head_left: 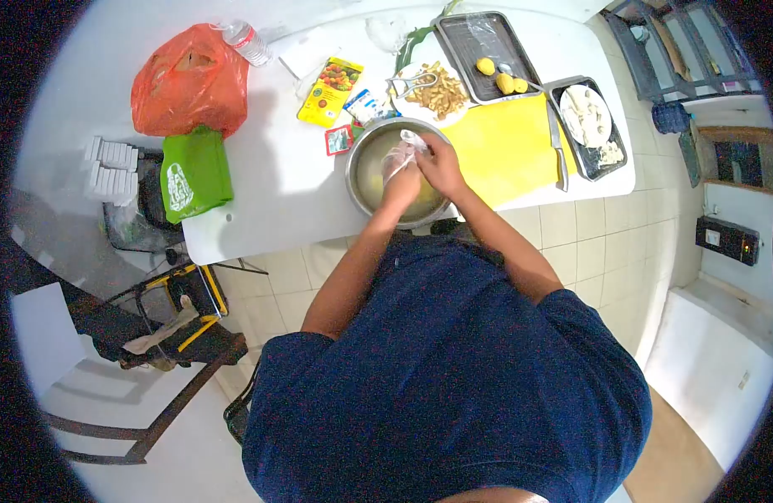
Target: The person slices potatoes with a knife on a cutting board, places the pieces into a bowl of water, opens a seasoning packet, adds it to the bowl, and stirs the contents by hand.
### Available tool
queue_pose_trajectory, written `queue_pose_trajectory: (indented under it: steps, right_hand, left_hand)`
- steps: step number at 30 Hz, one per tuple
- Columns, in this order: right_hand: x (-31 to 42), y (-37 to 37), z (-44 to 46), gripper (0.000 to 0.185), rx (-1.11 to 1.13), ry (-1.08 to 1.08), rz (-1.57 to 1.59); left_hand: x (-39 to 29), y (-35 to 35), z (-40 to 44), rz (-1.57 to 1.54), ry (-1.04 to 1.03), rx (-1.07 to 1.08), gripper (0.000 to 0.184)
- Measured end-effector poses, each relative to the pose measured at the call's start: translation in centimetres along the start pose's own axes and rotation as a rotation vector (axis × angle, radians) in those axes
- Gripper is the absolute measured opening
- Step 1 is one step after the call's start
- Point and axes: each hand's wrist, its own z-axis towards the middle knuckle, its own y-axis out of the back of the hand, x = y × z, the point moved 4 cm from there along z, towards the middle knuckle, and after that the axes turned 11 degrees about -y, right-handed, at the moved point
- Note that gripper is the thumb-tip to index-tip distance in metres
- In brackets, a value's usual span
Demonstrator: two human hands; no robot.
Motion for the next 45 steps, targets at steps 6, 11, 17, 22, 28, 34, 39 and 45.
queue_pose_trajectory:
  steps: [6,11,17,22,28,34,39,45]
  right_hand:
    - [-4.7,0.0,3.0,0.021,-0.089,-0.070,0.063]
    - [-3.0,1.5,3.6,0.021,-0.062,-0.139,0.146]
    - [-4.6,2.6,5.0,0.037,-0.161,-0.229,0.275]
    - [-3.8,3.5,5.3,0.039,-0.095,-0.425,0.552]
    - [-2.2,4.1,5.3,0.041,-0.027,-0.560,0.835]
    - [-2.3,6.2,5.7,0.041,-0.067,-0.618,0.977]
    - [-2.4,5.3,5.3,0.040,0.010,-0.592,1.067]
    - [-1.3,1.5,4.1,0.028,0.082,-0.568,0.714]
  left_hand:
    - [-2.7,0.2,-0.8,-0.326,0.197,0.232,0.033]
    - [-3.8,2.8,-0.2,-0.228,0.088,0.166,0.031]
    - [-2.4,4.5,-0.4,-0.413,0.035,-0.012,0.027]
    - [-4.6,8.7,-0.4,-0.168,-0.021,-0.208,0.022]
    - [-3.6,10.1,0.8,-0.134,-0.074,-0.355,0.017]
    - [-2.2,9.5,1.8,-0.164,-0.084,-0.394,0.025]
    - [-0.9,5.7,2.5,-0.329,-0.020,-0.085,0.041]
    - [0.4,0.6,4.2,-0.867,0.319,-0.085,0.043]
